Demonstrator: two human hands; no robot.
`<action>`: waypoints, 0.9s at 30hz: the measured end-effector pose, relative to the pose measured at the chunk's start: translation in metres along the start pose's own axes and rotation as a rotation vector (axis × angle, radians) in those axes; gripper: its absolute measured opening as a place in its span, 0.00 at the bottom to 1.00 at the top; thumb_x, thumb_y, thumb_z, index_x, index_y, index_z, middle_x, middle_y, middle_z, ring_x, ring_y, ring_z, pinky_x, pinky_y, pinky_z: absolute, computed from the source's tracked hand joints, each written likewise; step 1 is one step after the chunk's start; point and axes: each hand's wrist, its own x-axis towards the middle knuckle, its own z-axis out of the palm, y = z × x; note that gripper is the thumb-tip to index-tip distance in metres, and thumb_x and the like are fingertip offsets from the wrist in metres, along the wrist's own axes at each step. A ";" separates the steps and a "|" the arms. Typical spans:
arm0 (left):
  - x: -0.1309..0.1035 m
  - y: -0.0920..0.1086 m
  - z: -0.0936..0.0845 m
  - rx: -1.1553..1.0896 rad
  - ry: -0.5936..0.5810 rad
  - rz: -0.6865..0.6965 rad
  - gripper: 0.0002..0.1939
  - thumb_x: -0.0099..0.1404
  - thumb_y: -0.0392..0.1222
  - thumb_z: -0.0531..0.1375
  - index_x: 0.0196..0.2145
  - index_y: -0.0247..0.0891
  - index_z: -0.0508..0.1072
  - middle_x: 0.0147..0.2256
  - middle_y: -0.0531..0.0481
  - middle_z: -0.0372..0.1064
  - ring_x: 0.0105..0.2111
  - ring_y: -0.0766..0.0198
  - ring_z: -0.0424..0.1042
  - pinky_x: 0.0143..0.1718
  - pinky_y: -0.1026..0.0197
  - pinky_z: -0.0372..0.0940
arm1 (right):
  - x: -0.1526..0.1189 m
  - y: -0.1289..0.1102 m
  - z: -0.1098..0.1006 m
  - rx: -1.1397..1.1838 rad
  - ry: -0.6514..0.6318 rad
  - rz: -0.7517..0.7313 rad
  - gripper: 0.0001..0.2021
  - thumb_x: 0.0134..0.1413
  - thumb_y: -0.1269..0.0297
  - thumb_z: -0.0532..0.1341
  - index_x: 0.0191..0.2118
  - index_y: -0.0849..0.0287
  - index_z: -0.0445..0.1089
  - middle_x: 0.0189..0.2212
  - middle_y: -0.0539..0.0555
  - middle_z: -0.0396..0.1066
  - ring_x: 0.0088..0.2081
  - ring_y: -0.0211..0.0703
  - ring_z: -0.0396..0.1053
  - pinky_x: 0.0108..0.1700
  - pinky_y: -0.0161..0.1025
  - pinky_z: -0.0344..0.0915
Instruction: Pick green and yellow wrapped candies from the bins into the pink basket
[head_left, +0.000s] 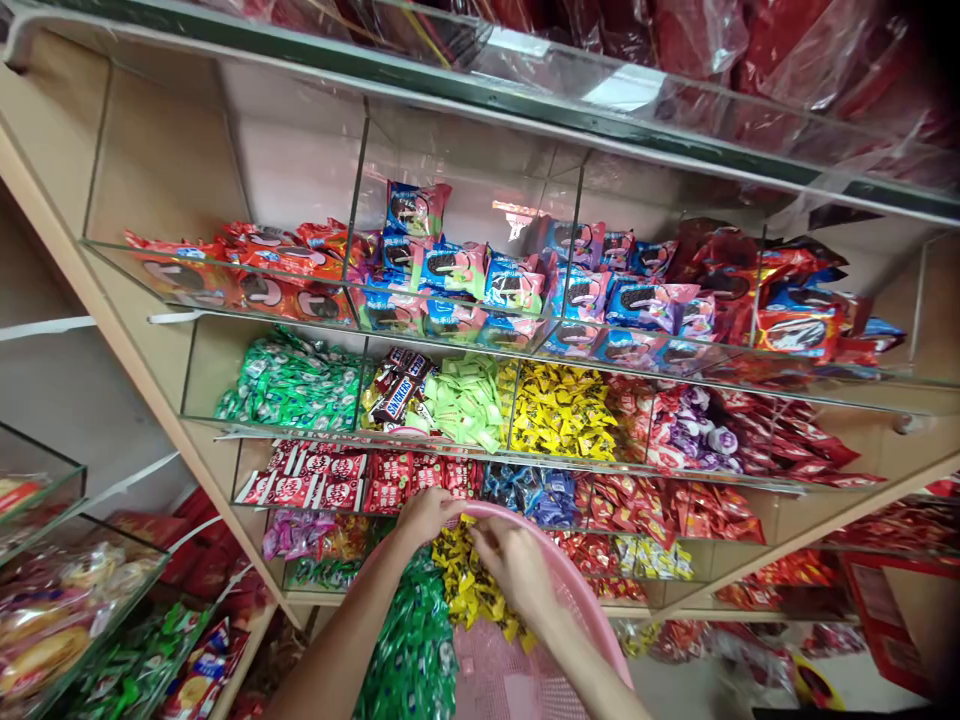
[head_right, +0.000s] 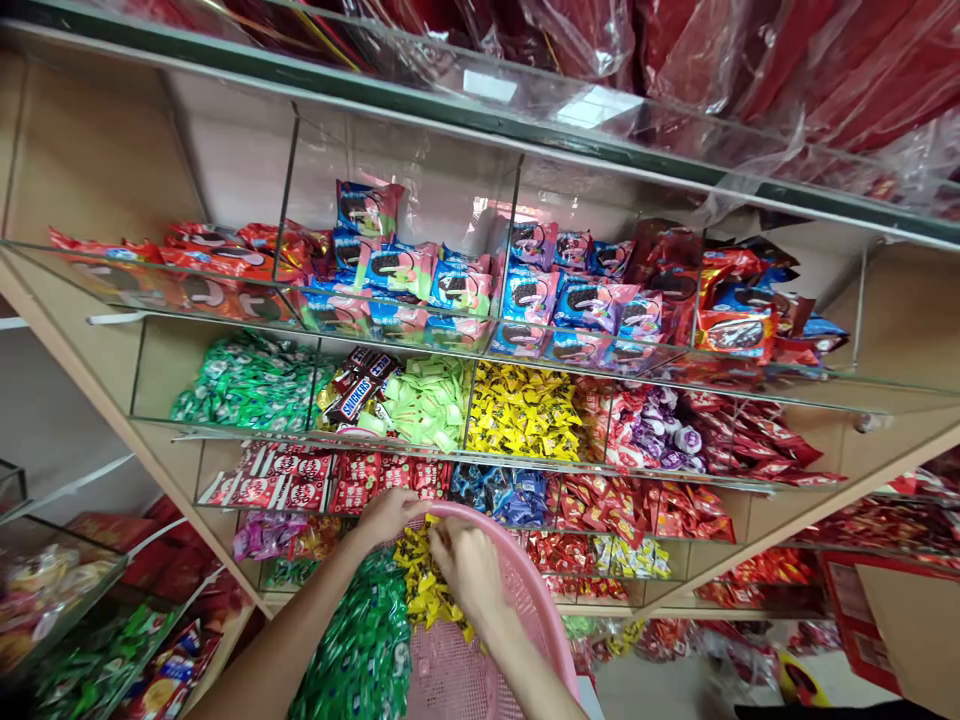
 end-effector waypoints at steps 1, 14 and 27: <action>0.000 0.001 -0.001 0.007 0.005 0.000 0.24 0.57 0.62 0.47 0.23 0.40 0.69 0.21 0.54 0.64 0.22 0.69 0.60 0.22 0.68 0.44 | -0.004 0.004 -0.012 0.045 0.022 0.016 0.14 0.57 0.59 0.48 0.31 0.59 0.67 0.25 0.54 0.71 0.26 0.40 0.66 0.28 0.33 0.57; -0.009 0.002 -0.005 0.096 -0.025 0.095 0.26 0.58 0.63 0.45 0.22 0.38 0.68 0.21 0.53 0.64 0.22 0.68 0.61 0.22 0.67 0.44 | -0.140 0.089 0.003 0.634 0.527 0.814 0.27 0.35 0.46 0.62 0.40 0.62 0.69 0.41 0.58 0.71 0.43 0.49 0.67 0.40 0.35 0.65; -0.013 0.003 -0.014 0.090 -0.043 0.088 0.26 0.58 0.64 0.45 0.24 0.40 0.70 0.24 0.52 0.66 0.23 0.68 0.63 0.24 0.68 0.47 | -0.148 0.071 0.011 0.964 0.538 0.893 0.23 0.33 0.53 0.65 0.39 0.59 0.71 0.44 0.52 0.70 0.50 0.50 0.62 0.45 0.33 0.63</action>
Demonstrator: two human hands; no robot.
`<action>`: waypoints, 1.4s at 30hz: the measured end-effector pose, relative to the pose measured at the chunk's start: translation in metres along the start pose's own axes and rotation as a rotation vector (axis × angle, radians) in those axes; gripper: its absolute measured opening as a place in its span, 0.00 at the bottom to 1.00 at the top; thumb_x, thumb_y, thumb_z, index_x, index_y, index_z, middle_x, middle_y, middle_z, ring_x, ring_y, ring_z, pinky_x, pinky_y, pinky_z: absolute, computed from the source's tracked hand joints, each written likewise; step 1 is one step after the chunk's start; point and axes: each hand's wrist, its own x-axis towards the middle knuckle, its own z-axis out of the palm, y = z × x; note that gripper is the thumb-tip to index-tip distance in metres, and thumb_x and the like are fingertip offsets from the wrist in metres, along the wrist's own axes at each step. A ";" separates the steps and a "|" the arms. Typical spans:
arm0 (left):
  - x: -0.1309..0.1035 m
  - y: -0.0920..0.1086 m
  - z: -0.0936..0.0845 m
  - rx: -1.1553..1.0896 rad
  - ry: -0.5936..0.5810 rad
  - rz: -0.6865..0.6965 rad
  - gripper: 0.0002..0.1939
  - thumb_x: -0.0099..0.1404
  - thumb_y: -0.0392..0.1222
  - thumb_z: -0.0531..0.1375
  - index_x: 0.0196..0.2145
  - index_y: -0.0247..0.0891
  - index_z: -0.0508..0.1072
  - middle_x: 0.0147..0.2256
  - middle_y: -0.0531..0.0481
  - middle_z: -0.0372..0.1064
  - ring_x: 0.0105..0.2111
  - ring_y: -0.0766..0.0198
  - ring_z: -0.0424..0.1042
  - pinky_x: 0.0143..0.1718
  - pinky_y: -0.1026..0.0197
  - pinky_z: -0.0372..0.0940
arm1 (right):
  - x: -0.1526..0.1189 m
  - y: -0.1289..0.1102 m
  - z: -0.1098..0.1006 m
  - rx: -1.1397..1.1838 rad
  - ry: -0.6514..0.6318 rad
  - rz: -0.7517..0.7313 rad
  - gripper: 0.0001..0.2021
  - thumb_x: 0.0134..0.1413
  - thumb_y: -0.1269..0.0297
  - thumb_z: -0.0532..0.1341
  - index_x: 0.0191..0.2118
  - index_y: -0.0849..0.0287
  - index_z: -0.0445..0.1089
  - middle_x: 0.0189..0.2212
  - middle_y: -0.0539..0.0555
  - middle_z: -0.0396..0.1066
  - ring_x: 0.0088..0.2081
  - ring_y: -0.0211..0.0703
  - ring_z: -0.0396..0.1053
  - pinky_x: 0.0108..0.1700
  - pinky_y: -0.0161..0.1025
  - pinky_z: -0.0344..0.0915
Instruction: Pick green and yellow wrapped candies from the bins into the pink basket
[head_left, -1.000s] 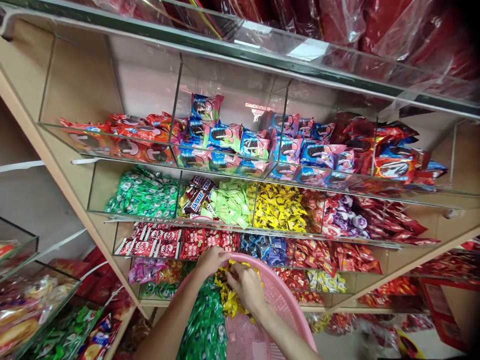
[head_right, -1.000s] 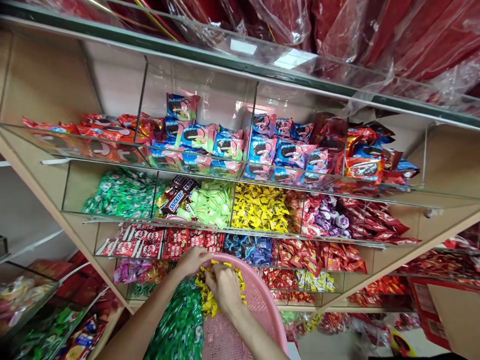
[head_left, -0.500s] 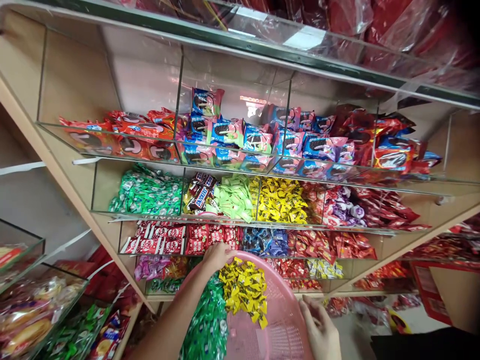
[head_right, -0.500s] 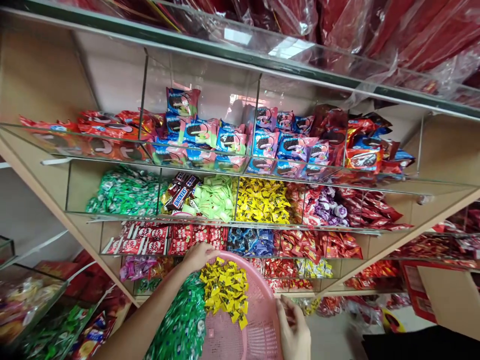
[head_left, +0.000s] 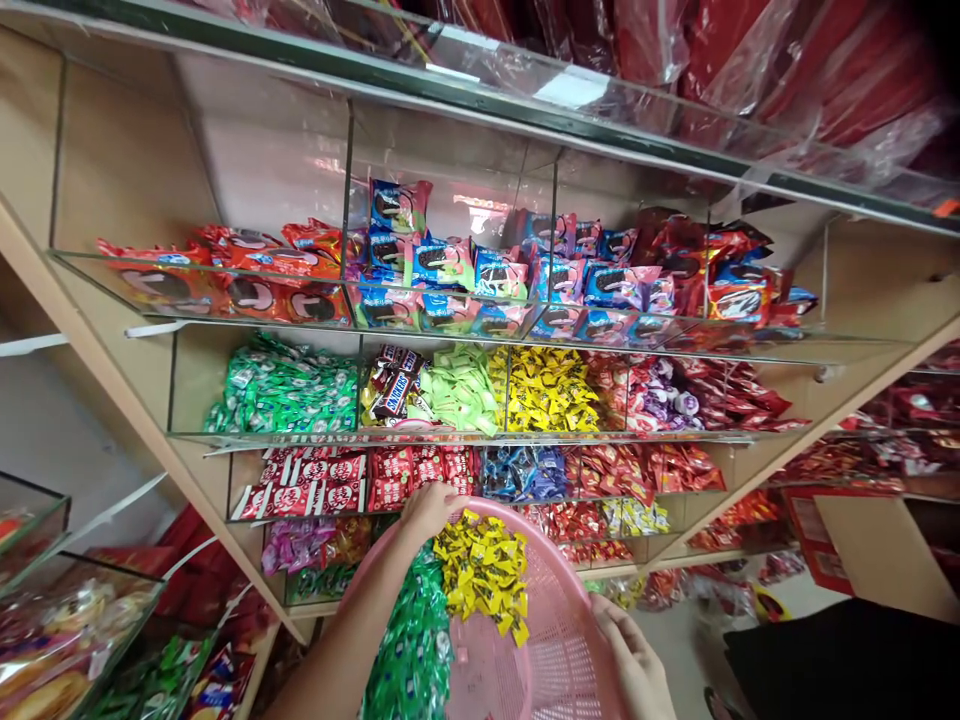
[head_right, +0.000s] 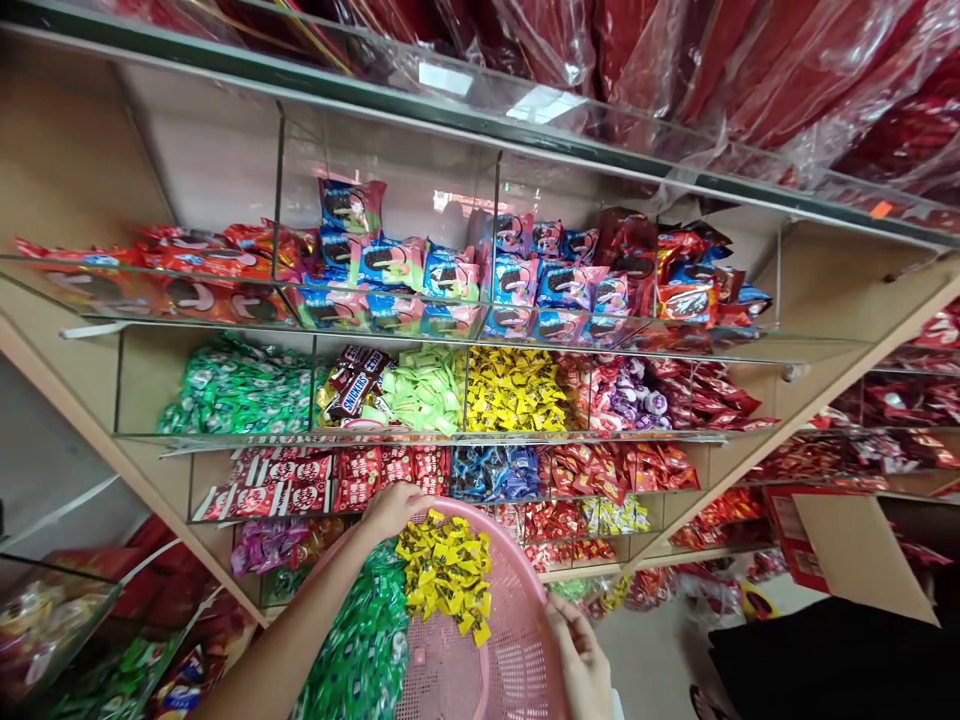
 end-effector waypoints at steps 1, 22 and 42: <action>0.001 0.001 0.001 0.008 0.007 -0.001 0.26 0.58 0.64 0.45 0.24 0.40 0.70 0.24 0.52 0.67 0.24 0.67 0.63 0.24 0.68 0.47 | 0.001 0.000 0.001 -0.001 0.014 0.005 0.23 0.32 0.52 0.66 0.38 0.60 0.71 0.43 0.53 0.71 0.50 0.51 0.62 0.45 0.33 0.64; 0.006 -0.004 0.006 -0.072 0.044 -0.044 0.24 0.58 0.62 0.47 0.24 0.42 0.69 0.22 0.54 0.66 0.25 0.67 0.65 0.23 0.68 0.47 | 0.016 -0.016 0.003 0.022 -0.039 0.017 0.24 0.36 0.51 0.65 0.40 0.60 0.70 0.40 0.52 0.72 0.49 0.48 0.63 0.44 0.32 0.63; 0.005 0.007 0.022 -0.060 0.121 -0.111 0.24 0.60 0.60 0.46 0.23 0.39 0.68 0.24 0.52 0.67 0.26 0.67 0.65 0.24 0.68 0.46 | 0.035 -0.018 -0.025 0.202 -0.288 -0.005 0.30 0.31 0.58 0.65 0.48 0.52 0.66 0.39 0.52 0.72 0.40 0.50 0.67 0.42 0.41 0.62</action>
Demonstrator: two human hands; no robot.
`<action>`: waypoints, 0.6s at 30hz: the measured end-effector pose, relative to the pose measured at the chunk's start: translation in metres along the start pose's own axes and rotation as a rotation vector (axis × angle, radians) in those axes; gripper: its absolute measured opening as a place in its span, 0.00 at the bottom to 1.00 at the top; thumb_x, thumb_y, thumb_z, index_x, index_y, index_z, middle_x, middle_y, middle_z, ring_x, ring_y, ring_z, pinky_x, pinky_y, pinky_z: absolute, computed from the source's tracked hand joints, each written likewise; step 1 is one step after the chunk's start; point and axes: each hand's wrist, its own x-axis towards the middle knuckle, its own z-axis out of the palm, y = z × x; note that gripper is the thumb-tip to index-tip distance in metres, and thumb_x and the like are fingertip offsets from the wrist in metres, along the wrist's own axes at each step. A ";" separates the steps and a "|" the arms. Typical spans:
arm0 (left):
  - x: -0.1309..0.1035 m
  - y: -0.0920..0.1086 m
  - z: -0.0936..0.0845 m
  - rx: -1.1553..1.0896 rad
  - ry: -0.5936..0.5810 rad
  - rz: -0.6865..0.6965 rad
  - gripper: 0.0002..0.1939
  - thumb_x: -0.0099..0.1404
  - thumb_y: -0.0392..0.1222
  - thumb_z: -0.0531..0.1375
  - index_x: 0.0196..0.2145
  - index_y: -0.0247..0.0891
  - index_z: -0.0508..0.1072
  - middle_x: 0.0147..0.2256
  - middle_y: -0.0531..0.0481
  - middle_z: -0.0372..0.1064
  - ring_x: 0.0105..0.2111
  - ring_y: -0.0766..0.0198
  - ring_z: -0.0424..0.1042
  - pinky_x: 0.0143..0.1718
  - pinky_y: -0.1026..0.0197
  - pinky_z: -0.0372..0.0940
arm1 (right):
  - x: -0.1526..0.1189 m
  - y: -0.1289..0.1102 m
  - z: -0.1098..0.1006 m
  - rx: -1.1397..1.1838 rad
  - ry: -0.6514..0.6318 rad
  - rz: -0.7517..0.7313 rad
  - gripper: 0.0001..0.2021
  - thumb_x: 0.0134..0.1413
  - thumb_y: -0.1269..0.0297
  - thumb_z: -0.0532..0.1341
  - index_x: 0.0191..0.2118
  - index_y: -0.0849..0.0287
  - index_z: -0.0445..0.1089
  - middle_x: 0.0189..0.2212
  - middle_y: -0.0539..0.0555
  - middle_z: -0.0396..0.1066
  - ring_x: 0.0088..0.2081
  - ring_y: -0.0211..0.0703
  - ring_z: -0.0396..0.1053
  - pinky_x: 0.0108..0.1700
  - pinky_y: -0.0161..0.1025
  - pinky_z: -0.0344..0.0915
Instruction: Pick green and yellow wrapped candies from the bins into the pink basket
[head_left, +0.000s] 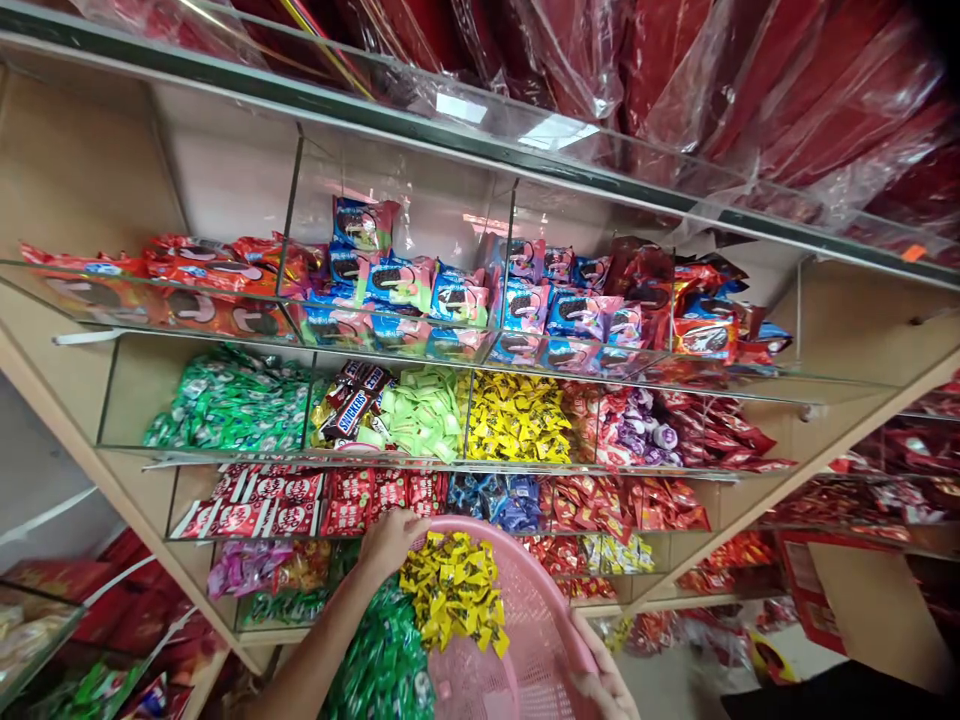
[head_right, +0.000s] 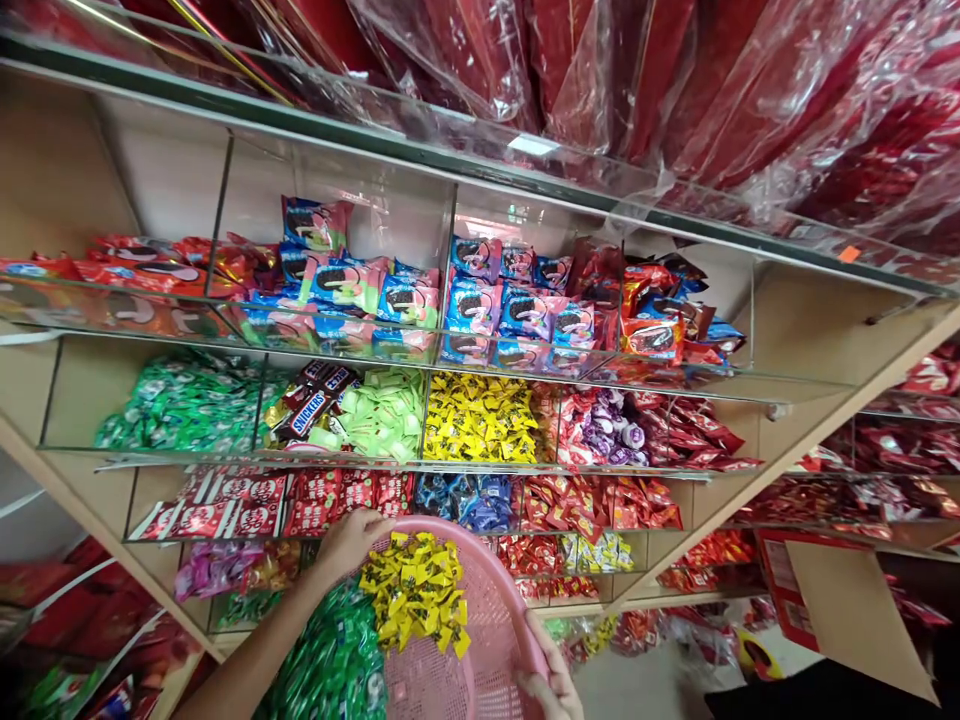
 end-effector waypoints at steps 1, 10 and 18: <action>-0.001 0.003 0.000 0.015 -0.001 -0.010 0.24 0.60 0.60 0.45 0.24 0.39 0.68 0.25 0.52 0.68 0.27 0.67 0.66 0.24 0.68 0.46 | 0.001 -0.002 -0.003 0.024 -0.010 0.048 0.31 0.31 0.59 0.64 0.49 0.53 0.65 0.34 0.52 0.73 0.36 0.49 0.68 0.40 0.41 0.63; -0.019 0.024 -0.016 0.173 -0.083 -0.054 0.27 0.59 0.61 0.45 0.21 0.37 0.68 0.22 0.49 0.66 0.24 0.66 0.64 0.22 0.67 0.45 | 0.024 -0.038 -0.028 -0.151 -0.041 0.106 0.31 0.28 0.67 0.61 0.48 0.51 0.67 0.16 0.44 0.64 0.23 0.40 0.60 0.35 0.36 0.59; -0.016 0.025 -0.024 0.197 -0.073 -0.035 0.29 0.54 0.66 0.46 0.15 0.36 0.64 0.16 0.52 0.58 0.18 0.69 0.56 0.22 0.66 0.43 | 0.035 -0.043 -0.030 -0.098 -0.179 0.174 0.30 0.30 0.66 0.60 0.48 0.53 0.67 0.18 0.44 0.65 0.23 0.39 0.60 0.36 0.36 0.58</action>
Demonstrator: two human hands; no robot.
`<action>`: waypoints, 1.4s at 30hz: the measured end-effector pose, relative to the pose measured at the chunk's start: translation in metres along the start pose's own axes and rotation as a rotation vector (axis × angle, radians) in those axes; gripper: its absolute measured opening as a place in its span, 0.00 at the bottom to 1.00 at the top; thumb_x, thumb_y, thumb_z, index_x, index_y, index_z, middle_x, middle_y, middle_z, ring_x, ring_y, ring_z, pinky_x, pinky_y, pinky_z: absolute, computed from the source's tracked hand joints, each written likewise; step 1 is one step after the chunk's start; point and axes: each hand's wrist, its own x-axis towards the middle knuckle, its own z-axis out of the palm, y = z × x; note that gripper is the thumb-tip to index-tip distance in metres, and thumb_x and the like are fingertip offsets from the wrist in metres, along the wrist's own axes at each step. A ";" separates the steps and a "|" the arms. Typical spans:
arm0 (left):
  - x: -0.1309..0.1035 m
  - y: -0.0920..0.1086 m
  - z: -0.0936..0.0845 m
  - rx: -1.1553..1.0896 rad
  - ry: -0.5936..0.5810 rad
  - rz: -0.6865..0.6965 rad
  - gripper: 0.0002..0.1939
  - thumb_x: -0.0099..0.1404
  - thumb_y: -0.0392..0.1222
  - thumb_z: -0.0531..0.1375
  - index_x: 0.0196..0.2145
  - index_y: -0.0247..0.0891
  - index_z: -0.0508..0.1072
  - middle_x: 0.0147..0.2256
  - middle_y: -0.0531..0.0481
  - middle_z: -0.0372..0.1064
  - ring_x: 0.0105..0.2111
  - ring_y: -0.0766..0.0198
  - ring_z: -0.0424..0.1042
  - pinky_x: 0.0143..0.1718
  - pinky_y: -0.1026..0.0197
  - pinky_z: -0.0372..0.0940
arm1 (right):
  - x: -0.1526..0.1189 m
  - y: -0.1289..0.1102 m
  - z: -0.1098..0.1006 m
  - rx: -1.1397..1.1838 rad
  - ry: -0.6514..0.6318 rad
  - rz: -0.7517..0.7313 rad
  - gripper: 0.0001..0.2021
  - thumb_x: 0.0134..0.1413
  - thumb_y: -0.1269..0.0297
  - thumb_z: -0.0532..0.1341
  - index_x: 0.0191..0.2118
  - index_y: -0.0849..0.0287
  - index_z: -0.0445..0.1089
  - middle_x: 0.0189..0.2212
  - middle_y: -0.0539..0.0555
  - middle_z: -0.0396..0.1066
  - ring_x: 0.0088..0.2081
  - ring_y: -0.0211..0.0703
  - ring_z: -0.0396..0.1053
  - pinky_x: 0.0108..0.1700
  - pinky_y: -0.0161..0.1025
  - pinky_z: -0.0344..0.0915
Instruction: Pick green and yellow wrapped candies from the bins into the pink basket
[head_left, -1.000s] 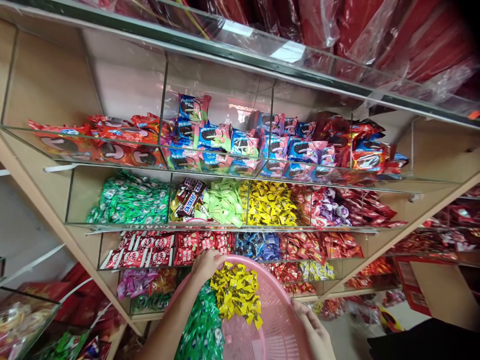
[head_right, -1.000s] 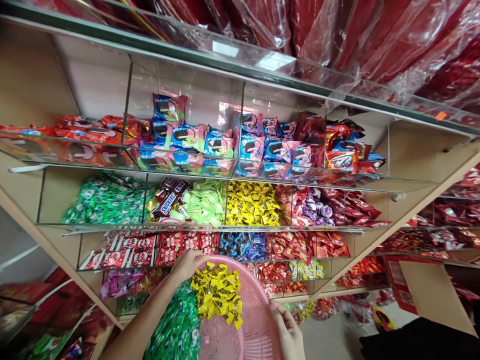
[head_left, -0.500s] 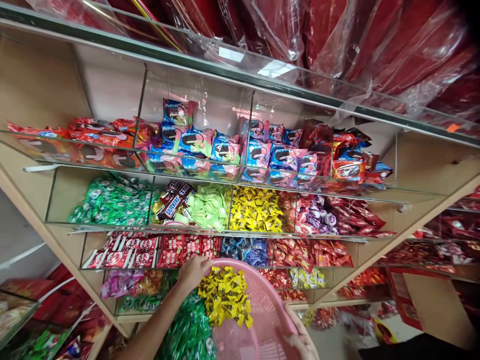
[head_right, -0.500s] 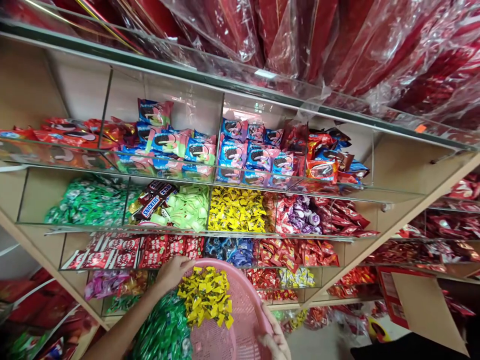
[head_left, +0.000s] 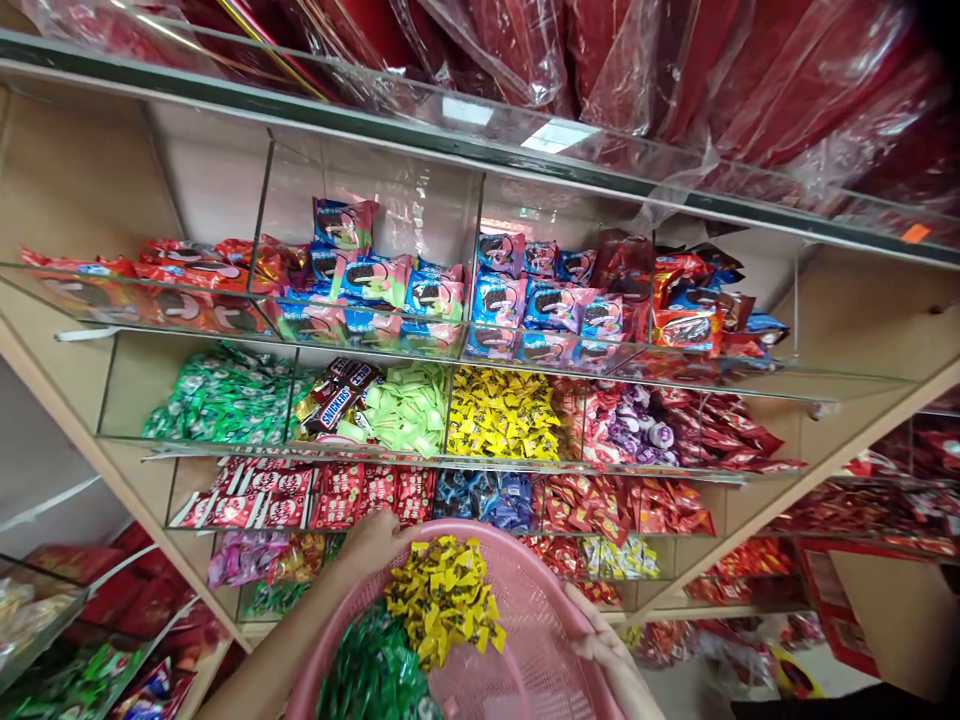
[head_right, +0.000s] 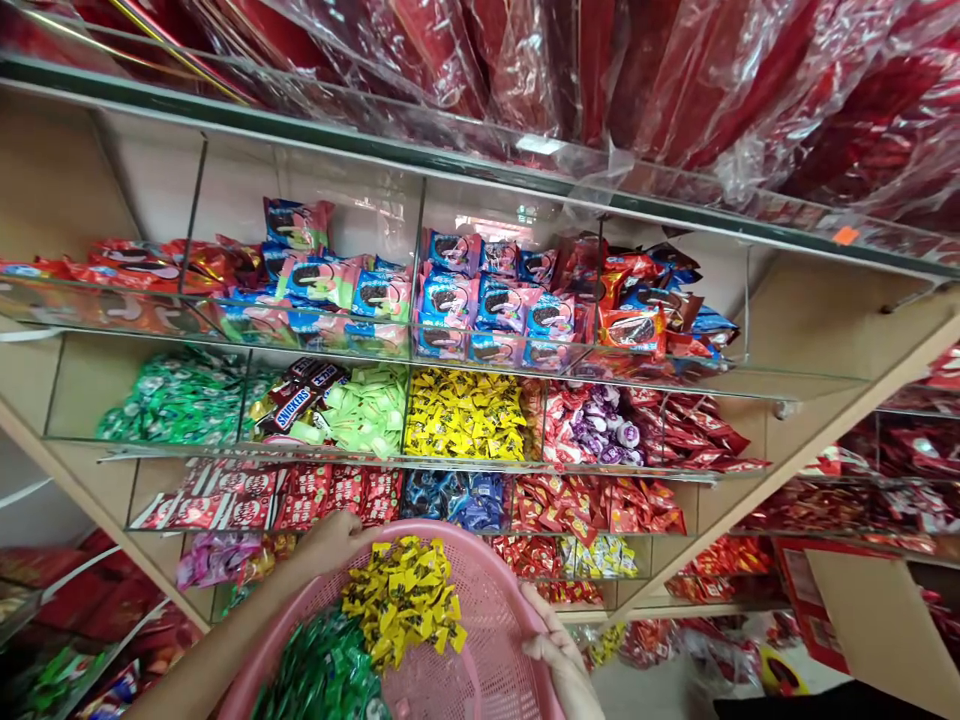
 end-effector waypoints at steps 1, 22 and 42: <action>0.004 -0.003 0.000 0.001 -0.001 0.005 0.30 0.53 0.66 0.47 0.15 0.36 0.63 0.15 0.53 0.56 0.18 0.70 0.54 0.22 0.66 0.42 | 0.000 -0.001 0.004 0.018 -0.015 0.007 0.30 0.30 0.66 0.60 0.49 0.52 0.66 0.20 0.44 0.67 0.24 0.39 0.61 0.36 0.36 0.58; 0.041 -0.003 0.018 -0.231 -0.062 0.245 0.23 0.60 0.56 0.44 0.20 0.36 0.64 0.17 0.55 0.54 0.20 0.71 0.53 0.22 0.67 0.42 | 0.009 0.007 0.023 0.060 0.009 0.004 0.28 0.32 0.63 0.60 0.48 0.52 0.67 0.40 0.51 0.71 0.36 0.45 0.69 0.43 0.42 0.61; 0.051 -0.009 0.039 -0.326 -0.079 0.397 0.27 0.60 0.60 0.44 0.19 0.34 0.64 0.19 0.56 0.53 0.21 0.71 0.52 0.22 0.68 0.42 | 0.056 -0.178 0.094 -1.373 0.236 -0.986 0.16 0.53 0.70 0.50 0.46 0.58 0.66 0.41 0.57 0.68 0.39 0.44 0.66 0.40 0.37 0.60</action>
